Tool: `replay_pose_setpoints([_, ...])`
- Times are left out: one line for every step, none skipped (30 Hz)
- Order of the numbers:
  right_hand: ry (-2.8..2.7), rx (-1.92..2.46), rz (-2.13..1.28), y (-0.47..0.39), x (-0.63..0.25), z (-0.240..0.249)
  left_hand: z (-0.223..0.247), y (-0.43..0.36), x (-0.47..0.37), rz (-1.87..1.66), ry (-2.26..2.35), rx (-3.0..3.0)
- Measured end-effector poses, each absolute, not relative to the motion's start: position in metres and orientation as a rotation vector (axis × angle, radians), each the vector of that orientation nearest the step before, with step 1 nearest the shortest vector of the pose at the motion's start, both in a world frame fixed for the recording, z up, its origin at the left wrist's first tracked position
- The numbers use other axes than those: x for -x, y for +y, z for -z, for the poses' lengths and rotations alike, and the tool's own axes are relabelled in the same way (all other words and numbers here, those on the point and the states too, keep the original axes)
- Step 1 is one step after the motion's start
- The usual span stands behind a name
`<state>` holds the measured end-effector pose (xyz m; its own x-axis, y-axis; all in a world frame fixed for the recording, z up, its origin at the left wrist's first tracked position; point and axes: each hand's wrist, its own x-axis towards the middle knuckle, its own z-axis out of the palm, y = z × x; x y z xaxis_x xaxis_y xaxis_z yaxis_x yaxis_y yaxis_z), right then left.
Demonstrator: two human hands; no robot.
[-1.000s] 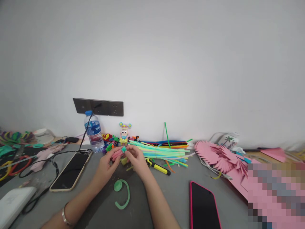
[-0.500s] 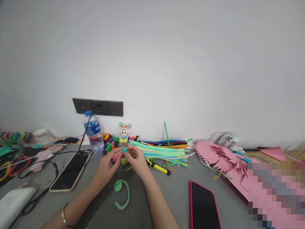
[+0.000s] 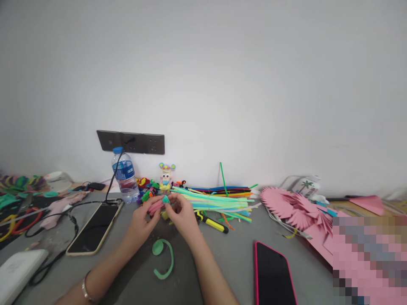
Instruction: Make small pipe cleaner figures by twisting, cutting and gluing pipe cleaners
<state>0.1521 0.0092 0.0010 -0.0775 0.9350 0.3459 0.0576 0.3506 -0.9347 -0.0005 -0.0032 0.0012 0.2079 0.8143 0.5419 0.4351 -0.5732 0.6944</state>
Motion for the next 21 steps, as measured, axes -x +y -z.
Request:
replay_pose_setpoints([-1.453, 0.95, -0.954, 0.0089, -0.1519, -0.0012, -0.0009, -0.003, 0.0006, -1.323, 1.16, -2.095])
replay_pose_setpoints([-1.445, 0.942, -0.962, 0.0087, -0.1516, -0.0014, -0.0007, -0.0028, 0.0007, -1.329, 1.156, -2.092])
replay_pose_setpoints([-1.434, 0.934, -0.978, 0.0087, -0.1513, -0.0014, -0.0007, -0.0027, 0.0008, -1.335, 1.15, -2.091])
replay_pose_setpoints([-1.421, 0.927, -0.998, 0.0089, -0.151, -0.0013, -0.0009, -0.0027, 0.0008, -1.343, 1.143, -2.088])
replay_pose_setpoints([-1.408, 0.92, -1.02, 0.0091, -0.1506, -0.0013, -0.0011, -0.0027, 0.0008, -1.35, 1.139, -2.085])
replay_pose_setpoints([-1.395, 0.914, -1.04, 0.0094, -0.1502, -0.0013, -0.0015, -0.0028, 0.0008, -1.354, 1.136, -2.082])
replay_pose_setpoints([-1.385, 0.906, -1.056, 0.0097, -0.1498, -0.0013, -0.0018, -0.0029, 0.0007, -1.355, 1.137, -2.079])
replay_pose_setpoints([-1.376, 0.898, -1.066, 0.01, -0.1493, -0.0013, -0.0021, -0.0031, 0.0007, -1.357, 1.142, -2.075])
replay_pose_setpoints([-1.367, 0.891, -1.073, 0.0102, -0.1489, -0.0013, -0.0023, -0.0033, 0.0007, -1.357, 1.147, -2.072])
replay_pose_setpoints([-1.359, 0.887, -1.079, 0.0105, -0.1486, -0.0012, -0.0023, -0.0036, 0.0006, -1.356, 1.152, -2.07])
replay_pose_setpoints([-1.351, 0.884, -1.083, 0.0107, -0.1483, -0.001, -0.0021, -0.0037, 0.0006, -1.354, 1.152, -2.069])
replay_pose_setpoints([-1.343, 0.88, -1.088, 0.011, -0.148, -0.0005, -0.0017, -0.0038, 0.0006, -1.355, 1.15, -2.066])
replay_pose_setpoints([-1.336, 0.877, -1.095, 0.0113, -0.1478, 0.0002, -0.0012, -0.0039, 0.0006, -1.356, 1.147, -2.061])
replay_pose_setpoints([-1.332, 0.875, -1.101, 0.0116, -0.1477, 0.001, -0.0005, -0.0039, 0.0006, -1.357, 1.141, -2.057])
replay_pose_setpoints([-1.329, 0.875, -1.103, 0.0121, -0.1476, 0.0019, 0.0002, -0.0039, 0.0006, -1.358, 1.133, -2.051])
replay_pose_setpoints([-1.326, 0.875, -1.102, 0.0125, -0.1475, 0.0028, 0.0009, -0.0039, 0.0005, -1.357, 1.124, -2.046])
replay_pose_setpoints([-1.324, 0.878, -1.101, 0.0129, -0.1474, 0.0037, 0.0014, -0.0039, 0.0005, -1.358, 1.114, -2.041])
replay_pose_setpoints([-1.325, 0.881, -1.1, 0.0133, -0.1473, 0.0044, 0.0018, -0.004, 0.0005, -1.357, 1.104, -2.034])
replay_pose_setpoints([-1.328, 0.884, -1.099, 0.0135, -0.1471, 0.0049, 0.0019, -0.0041, 0.0005, -1.358, 1.094, -2.028])
replay_pose_setpoints([-1.334, 0.887, -1.099, 0.0136, -0.1469, 0.0052, 0.0019, -0.0043, 0.0005, -1.365, 1.086, -2.02])
replay_pose_setpoints([-1.341, 0.89, -1.098, 0.0136, -0.1467, 0.0053, 0.0018, -0.0045, 0.0006, -1.374, 1.079, -2.014])
